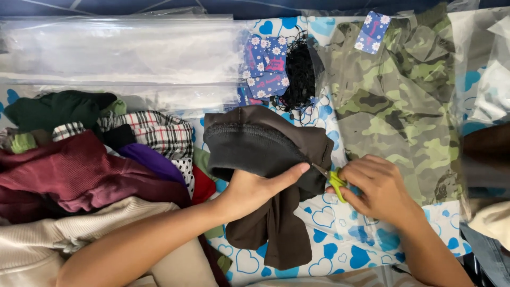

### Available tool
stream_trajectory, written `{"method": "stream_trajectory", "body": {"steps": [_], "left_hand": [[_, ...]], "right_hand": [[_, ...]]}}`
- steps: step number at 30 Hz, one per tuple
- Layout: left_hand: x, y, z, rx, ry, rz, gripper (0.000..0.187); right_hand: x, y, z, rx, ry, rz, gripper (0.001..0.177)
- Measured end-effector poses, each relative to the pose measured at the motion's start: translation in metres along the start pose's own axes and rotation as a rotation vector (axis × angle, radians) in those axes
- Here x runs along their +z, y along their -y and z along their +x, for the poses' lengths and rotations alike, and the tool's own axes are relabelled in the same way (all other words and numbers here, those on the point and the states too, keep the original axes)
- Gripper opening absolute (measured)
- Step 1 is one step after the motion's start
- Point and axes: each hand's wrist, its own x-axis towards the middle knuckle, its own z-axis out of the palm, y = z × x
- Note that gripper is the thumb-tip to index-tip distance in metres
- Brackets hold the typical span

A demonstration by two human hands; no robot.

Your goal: Trimming loose threads from a brown garment using scissors on a work surface.

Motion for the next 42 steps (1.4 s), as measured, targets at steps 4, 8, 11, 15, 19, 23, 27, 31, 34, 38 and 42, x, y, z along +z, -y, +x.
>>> {"method": "stream_trajectory", "body": {"steps": [4,8,11,15,19,23,27,31,34,38,42], "left_hand": [[-0.002,0.004,-0.001,-0.003,-0.037,-0.044,0.024],[-0.001,0.02,-0.003,0.002,-0.016,-0.007,0.027],[0.001,0.021,-0.004,-0.004,-0.021,-0.008,0.028],[0.0,0.02,-0.004,-0.001,-0.038,-0.001,0.03],[-0.002,0.006,0.0,0.007,-0.032,0.005,0.03],[0.0,-0.009,0.003,0.023,0.0,0.015,0.023],[0.001,-0.01,0.001,0.026,0.018,0.019,0.021],[-0.001,-0.002,0.001,0.076,0.007,0.078,0.024],[-0.002,-0.012,0.003,0.067,0.024,0.144,0.022],[-0.001,-0.019,0.002,0.02,0.052,0.142,0.023],[0.0,-0.02,0.003,0.085,0.058,0.198,0.014]], "right_hand": [[-0.003,-0.001,0.003,0.008,0.036,0.024,0.039],[0.003,0.005,0.008,0.029,0.023,0.088,0.04],[0.007,0.004,0.005,0.009,-0.004,0.051,0.04],[0.003,0.001,0.0,0.015,-0.012,0.001,0.039],[0.003,-0.004,-0.004,0.014,-0.002,-0.021,0.04],[0.002,0.001,0.0,-0.004,-0.036,-0.007,0.04],[0.003,-0.001,-0.003,-0.004,-0.05,-0.028,0.037],[-0.001,-0.006,-0.007,-0.007,-0.042,-0.112,0.036],[-0.01,0.002,0.008,-0.048,-0.018,-0.191,0.04],[-0.012,0.013,0.013,-0.054,0.012,-0.195,0.036],[-0.011,0.01,0.008,-0.025,0.043,-0.178,0.038]]}}
